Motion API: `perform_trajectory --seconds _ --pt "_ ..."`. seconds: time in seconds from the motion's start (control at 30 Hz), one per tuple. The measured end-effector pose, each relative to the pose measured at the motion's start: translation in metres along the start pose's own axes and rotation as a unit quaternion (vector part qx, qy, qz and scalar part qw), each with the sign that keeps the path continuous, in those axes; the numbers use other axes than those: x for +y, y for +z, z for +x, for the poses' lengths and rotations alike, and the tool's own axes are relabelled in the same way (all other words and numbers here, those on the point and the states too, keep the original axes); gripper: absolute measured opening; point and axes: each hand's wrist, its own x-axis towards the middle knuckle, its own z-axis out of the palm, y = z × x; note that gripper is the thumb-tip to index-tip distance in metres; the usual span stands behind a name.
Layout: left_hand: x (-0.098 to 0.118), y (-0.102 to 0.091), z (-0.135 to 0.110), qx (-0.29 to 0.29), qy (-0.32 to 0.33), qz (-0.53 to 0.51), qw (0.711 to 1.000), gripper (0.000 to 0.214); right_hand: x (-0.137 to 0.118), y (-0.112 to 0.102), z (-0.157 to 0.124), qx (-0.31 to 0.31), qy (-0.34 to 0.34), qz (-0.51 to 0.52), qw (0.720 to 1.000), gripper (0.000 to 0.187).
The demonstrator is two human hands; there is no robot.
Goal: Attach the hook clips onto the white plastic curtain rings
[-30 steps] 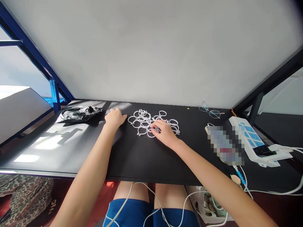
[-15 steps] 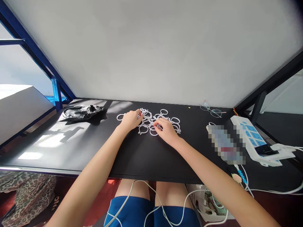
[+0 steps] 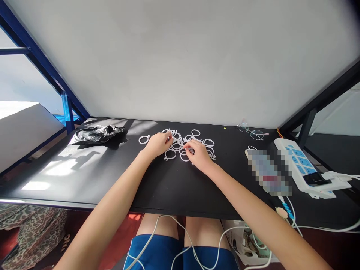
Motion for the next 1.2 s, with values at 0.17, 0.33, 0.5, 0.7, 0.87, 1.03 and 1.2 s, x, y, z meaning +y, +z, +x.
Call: perform_trajectory --seconds 0.17,0.33,0.5,0.7,0.87,1.03,1.2 --pt "-0.002 -0.001 0.002 0.013 -0.003 -0.005 1.0 0.023 0.002 -0.001 0.001 0.002 -0.001 -0.004 1.0 0.019" --pt "-0.008 0.0 0.003 0.05 -0.059 0.051 0.996 0.02 0.002 -0.002 0.001 0.011 0.008 -0.011 1.0 0.018" --pt "-0.014 0.003 0.004 0.007 -0.109 0.083 0.991 0.027 -0.002 -0.004 0.0 0.002 0.019 -0.015 1.0 0.018" --pt "-0.013 0.004 0.004 -0.004 -0.075 0.04 0.996 0.028 -0.002 -0.004 0.0 -0.002 0.034 -0.015 0.999 0.017" --pt "-0.011 0.004 0.004 -0.001 -0.051 0.018 0.999 0.024 0.0 -0.002 0.0 0.006 0.027 -0.012 1.0 0.018" --pt "-0.008 0.005 0.003 -0.002 -0.003 -0.004 1.0 0.024 -0.001 -0.003 0.001 0.021 0.03 -0.001 0.999 0.019" --pt "-0.008 0.004 0.003 0.008 0.008 -0.017 1.0 0.025 -0.002 -0.005 0.002 0.043 0.026 -0.008 0.999 0.02"
